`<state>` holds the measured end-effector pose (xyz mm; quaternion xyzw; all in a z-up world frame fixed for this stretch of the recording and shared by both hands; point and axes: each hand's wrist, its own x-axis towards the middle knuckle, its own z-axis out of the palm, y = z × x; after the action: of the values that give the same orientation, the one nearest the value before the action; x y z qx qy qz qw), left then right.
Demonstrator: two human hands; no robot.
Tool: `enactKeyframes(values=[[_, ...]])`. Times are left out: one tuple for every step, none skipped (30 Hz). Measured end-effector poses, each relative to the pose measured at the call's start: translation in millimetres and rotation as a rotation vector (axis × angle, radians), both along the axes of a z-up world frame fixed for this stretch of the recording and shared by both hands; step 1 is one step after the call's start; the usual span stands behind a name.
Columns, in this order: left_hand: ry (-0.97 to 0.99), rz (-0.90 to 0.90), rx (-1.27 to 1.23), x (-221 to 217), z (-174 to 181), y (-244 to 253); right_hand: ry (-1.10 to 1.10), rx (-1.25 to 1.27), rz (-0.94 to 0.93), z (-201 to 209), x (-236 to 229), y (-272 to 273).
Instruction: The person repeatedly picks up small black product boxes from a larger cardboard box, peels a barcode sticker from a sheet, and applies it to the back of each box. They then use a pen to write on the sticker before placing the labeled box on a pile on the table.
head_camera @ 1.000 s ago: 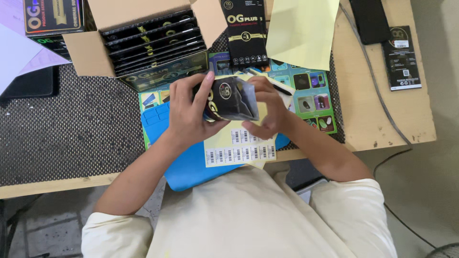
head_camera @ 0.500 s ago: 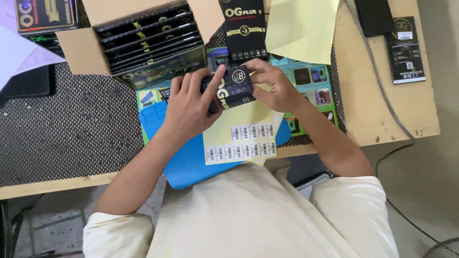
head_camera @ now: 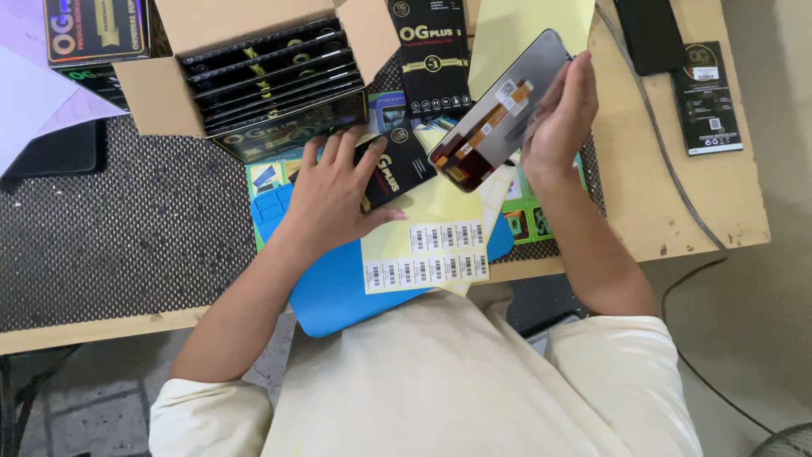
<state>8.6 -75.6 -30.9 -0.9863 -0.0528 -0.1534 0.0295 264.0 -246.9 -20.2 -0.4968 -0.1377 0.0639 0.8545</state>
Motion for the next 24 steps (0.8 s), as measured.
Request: enactKeyframes(values=[[-0.001,0.004,0.000,0.5,3.1,-1.4,-0.001,0.000,0.004,-7.5,-1.2,2.0],[-0.043,-0.070,-0.113,0.8,5.8,-3.5,-0.064,-0.046,0.034,-15.8,-3.2,2.8],[-0.086,-0.142,-0.225,1.4,8.3,-5.6,-0.128,-0.092,0.065,-24.2,-4.7,3.6],[-0.083,-0.143,-0.226,2.1,10.9,-10.0,-0.125,-0.093,0.065,-26.9,-11.2,4.3],[-0.065,-0.206,-0.527,3.0,13.4,-14.5,-0.203,-0.166,0.125,-29.6,-17.6,4.9],[-0.046,-0.267,-0.825,3.9,16.1,-18.7,-0.282,-0.239,0.186,-32.0,-23.8,5.9],[-0.044,-0.266,-0.826,4.5,15.9,-24.0,-0.280,-0.239,0.186,-32.5,-28.5,4.8],[-0.074,-0.317,-0.972,5.6,15.9,-29.0,-0.367,-0.326,0.205,-32.8,-32.7,3.6],[-0.103,-0.368,-1.118,6.7,15.8,-34.0,-0.454,-0.414,0.224,-33.0,-37.0,2.4],[-0.102,-0.367,-1.120,7.1,12.0,-33.7,-0.452,-0.415,0.225,-36.2,-36.9,3.8],[-0.103,-0.357,-1.162,7.4,8.1,-33.3,-0.451,-0.415,0.243,-39.4,-36.7,5.1],[-0.104,-0.347,-1.203,8.0,4.6,-32.7,-0.450,-0.414,0.260,-42.4,-36.3,6.9],[-0.102,-0.346,-1.204,7.9,5.9,-32.9,-0.448,-0.414,0.260,-33.5,-41.9,8.8],[-0.136,-0.328,-1.254,7.5,6.9,-33.3,-0.427,-0.317,0.391,-24.9,-47.9,10.5],[-0.169,-0.310,-1.305,7.2,8.0,-33.8,-0.406,-0.218,0.519,-16.4,-53.8,12.1],[-0.165,-0.309,-1.306,8.3,7.5,-32.2,-0.402,-0.218,0.518,-19.7,-50.7,8.9],[-0.246,-0.302,-1.333,9.5,7.1,-30.7,-0.403,-0.258,0.692,-22.9,-47.5,5.6],[-0.328,-0.293,-1.360,10.5,6.7,-29.2,-0.401,-0.298,0.867,-26.2,-44.6,2.2],[-0.324,-0.292,-1.362,11.2,11.1,-29.5,-0.397,-0.298,0.865,-23.2,-46.8,1.2],[-0.360,-0.277,-1.401,12.2,15.5,-29.5,-0.510,-0.374,0.898,-19.9,-48.4,0.7],[-0.396,-0.262,-1.439,12.9,19.9,-29.6,-0.623,-0.451,0.929,-16.7,-50.4,0.2],[-0.395,-0.258,-1.441,11.3,15.2,-27.1,-0.619,-0.450,0.931,-12.7,-52.5,-0.2],[-0.386,-0.251,-1.444,9.5,10.6,-24.5,-0.652,-0.455,0.914,-8.6,-54.7,-0.5],[-0.379,-0.246,-1.445,8.6,6.3,-21.4,-0.688,-0.459,0.895,-4.0,-56.0,-0.2]])
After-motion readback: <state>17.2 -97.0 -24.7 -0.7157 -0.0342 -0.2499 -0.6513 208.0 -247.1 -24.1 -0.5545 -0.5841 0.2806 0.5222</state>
